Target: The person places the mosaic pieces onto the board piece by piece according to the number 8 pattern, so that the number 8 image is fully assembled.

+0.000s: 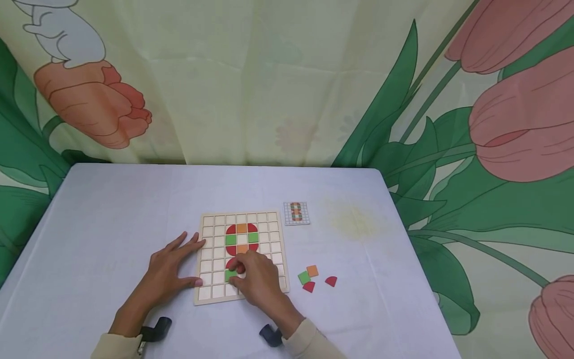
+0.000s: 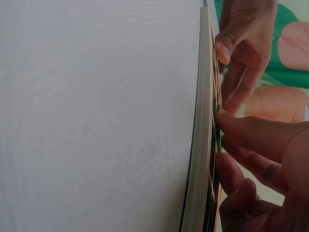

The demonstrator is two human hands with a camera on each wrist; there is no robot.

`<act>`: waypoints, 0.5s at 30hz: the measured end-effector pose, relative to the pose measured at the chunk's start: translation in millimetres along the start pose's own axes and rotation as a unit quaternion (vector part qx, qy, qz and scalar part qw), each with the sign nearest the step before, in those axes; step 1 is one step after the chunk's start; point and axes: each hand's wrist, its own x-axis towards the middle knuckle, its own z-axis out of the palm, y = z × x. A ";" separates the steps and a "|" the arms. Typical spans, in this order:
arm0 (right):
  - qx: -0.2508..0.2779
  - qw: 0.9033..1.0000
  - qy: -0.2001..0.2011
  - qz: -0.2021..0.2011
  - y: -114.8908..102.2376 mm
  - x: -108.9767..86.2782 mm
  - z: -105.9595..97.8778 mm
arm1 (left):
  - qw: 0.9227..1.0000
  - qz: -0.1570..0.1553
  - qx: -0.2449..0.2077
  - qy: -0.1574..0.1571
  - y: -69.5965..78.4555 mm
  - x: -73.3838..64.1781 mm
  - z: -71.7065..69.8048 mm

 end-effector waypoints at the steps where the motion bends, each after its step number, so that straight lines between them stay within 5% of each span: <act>1: -0.001 1.000 -0.001 0.000 -0.1 -0.1 0.1 | 1.000 -0.001 0.000 0.000 0.0 -0.1 -0.1; 8: 0.033 0.999 -0.003 -0.004 7.0 -4.4 -3.3 | 1.000 -0.007 -0.001 -0.002 -0.6 -0.1 1.8; 15: 0.081 0.995 0.045 0.030 26.9 -11.5 -20.1 | 1.000 -0.010 -0.001 -0.001 0.8 -0.5 1.1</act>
